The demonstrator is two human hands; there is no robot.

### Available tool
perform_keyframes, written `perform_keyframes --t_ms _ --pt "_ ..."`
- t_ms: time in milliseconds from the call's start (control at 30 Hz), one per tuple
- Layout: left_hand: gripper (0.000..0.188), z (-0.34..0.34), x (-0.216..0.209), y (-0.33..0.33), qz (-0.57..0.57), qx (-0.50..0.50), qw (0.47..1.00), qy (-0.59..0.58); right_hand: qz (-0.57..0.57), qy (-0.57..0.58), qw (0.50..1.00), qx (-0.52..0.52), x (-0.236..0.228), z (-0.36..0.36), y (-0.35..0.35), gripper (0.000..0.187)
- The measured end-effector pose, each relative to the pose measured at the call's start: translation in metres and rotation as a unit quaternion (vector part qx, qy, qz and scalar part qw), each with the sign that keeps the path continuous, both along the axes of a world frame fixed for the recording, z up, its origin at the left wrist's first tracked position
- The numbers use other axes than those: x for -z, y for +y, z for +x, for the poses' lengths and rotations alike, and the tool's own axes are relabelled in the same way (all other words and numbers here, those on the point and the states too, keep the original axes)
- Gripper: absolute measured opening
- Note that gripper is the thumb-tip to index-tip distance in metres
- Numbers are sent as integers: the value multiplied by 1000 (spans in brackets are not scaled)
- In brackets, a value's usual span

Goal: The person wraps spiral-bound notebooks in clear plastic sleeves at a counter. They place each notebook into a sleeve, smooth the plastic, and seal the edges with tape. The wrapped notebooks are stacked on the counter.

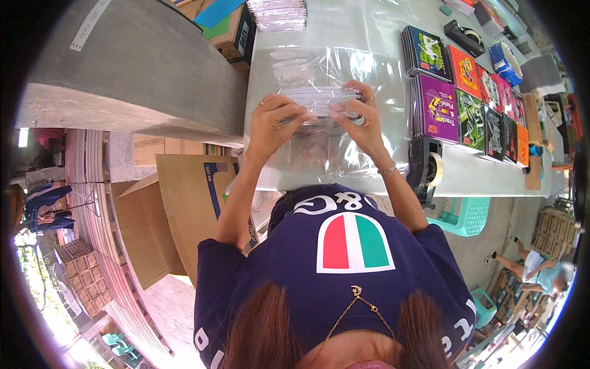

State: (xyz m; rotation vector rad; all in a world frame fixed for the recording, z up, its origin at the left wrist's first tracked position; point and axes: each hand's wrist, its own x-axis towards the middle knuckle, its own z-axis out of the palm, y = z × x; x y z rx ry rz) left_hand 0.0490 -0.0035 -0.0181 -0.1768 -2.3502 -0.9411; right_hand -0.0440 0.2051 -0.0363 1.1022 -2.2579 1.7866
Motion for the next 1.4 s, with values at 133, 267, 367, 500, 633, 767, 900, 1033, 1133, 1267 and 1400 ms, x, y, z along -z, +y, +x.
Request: perform_keyframes --t_ms 133,267,367,500,633,767,900,1033,1133,1267,1400 --pt "14 -1 -19 6 -11 -52 995 -82 16 -39 999 -31 -8 -15 1 17" --pt "17 -9 -21 7 36 -41 997 -59 28 -97 992 -76 -12 -31 -1 37" --pt "25 -10 -21 9 74 -55 991 -95 0 -202 976 -77 -14 -37 -6 62" --pt "42 -25 -17 1 40 -109 993 -20 54 -309 940 -131 -12 -55 -10 75" --pt "49 -45 -17 -24 313 75 888 -330 97 -416 886 -182 -4 -68 -7 64" --pt "44 -51 -24 -30 372 131 816 -422 10 -340 920 -197 -5 -57 -8 43" --pt "34 -56 -15 -31 366 166 832 -383 16 -264 947 -184 -4 -53 -7 31" --pt "29 -56 -3 -36 315 190 868 -334 60 -196 962 -182 -19 -44 -5 33" --pt "26 -54 -7 -32 271 205 895 -288 218 161 959 -83 -24 -31 4 43" --pt "32 -58 -9 -41 22 259 948 -182 235 195 952 -35 -26 -10 5 47" --pt "49 -35 -31 -30 -161 262 945 -110 160 202 965 45 -10 13 -1 42"
